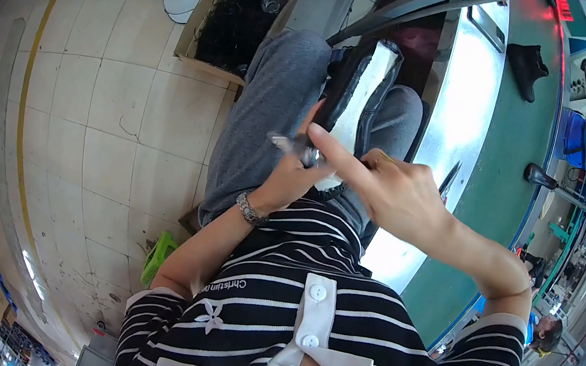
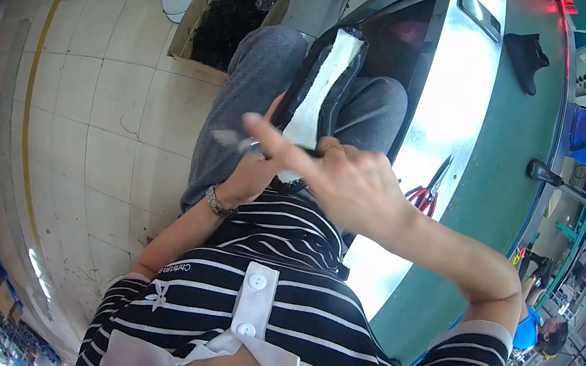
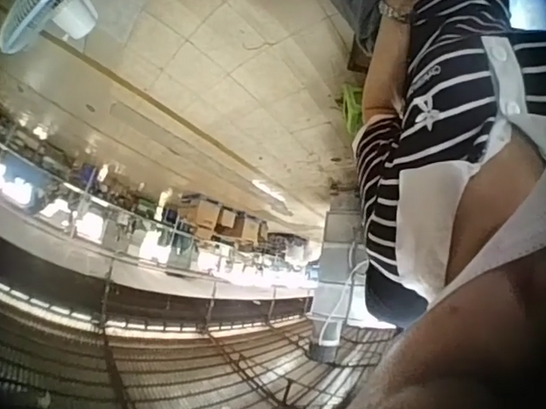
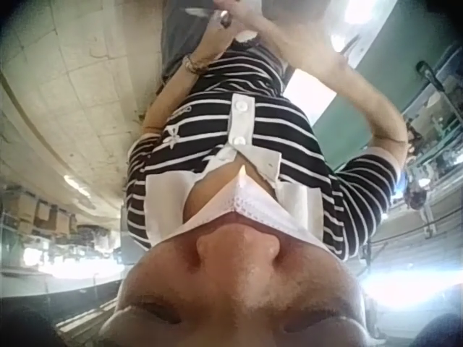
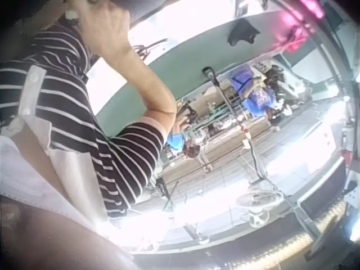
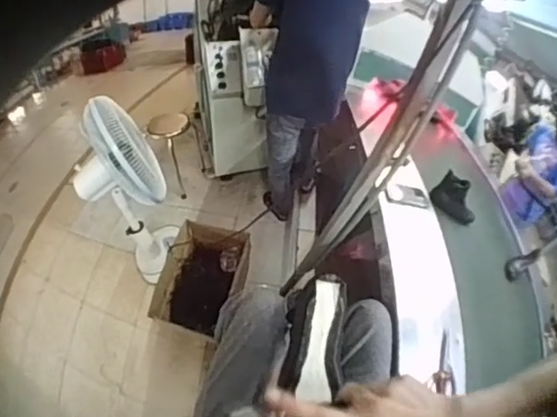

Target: Manually assemble shoe components, including trimming materials and lasting the upper.

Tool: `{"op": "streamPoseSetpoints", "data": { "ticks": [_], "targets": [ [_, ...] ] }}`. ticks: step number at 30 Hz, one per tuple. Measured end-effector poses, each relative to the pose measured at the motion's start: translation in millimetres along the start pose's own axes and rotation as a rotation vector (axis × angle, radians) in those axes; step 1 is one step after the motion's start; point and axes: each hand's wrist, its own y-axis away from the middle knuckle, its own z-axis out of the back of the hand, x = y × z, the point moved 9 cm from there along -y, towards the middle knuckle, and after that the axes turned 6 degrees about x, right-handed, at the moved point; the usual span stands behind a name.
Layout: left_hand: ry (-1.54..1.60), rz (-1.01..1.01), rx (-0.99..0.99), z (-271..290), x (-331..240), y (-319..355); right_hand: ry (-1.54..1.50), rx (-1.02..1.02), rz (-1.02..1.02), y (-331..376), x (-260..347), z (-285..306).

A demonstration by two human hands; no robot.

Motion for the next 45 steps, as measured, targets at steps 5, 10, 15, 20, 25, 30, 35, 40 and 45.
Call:
{"op": "streamPoseSetpoints", "data": {
  "ticks": [5, 10, 15, 20, 25, 30, 35, 40, 45],
  "targets": [
    [-0.027, 0.247, 0.059, 3.3, 21.8, 3.8, 0.07, 0.144, -0.066, -0.3, -6.1, -3.5],
    [0.04, 0.035, 0.11, -8.7, -2.2, -0.9, -0.125, -0.326, 0.102, 13.5, -3.5, 1.8],
    [-0.242, -0.085, 0.051, 7.0, 3.3, -4.1, 0.085, 0.01, 0.089, 12.0, 20.5, -13.5],
    [-0.372, -0.243, 0.063, -6.5, -17.9, -12.3, -0.018, -0.167, 0.257, 16.7, 33.0, -11.2],
    [-0.2, -0.174, 0.09, -5.0, -2.1, -3.2, 0.164, -0.004, 0.121, 20.9, 24.6, -19.1],
    [0.06, -0.132, 0.087, -14.3, -12.2, -0.4, -0.092, -0.318, 0.258, 32.2, 23.0, -15.4],
    [-0.238, -0.023, 0.076, -11.4, -6.1, -4.4, 0.221, -0.028, 0.127, 20.9, 20.8, -23.3],
    [0.091, -0.162, -0.016, -13.1, -15.7, -0.2, 0.082, -0.177, 0.271, 30.7, 17.6, -29.6],
    [-0.529, -0.235, 0.071, -9.0, -9.1, 0.4, 0.187, 0.047, 0.124, 20.4, 12.6, -25.2]
  ]
}}
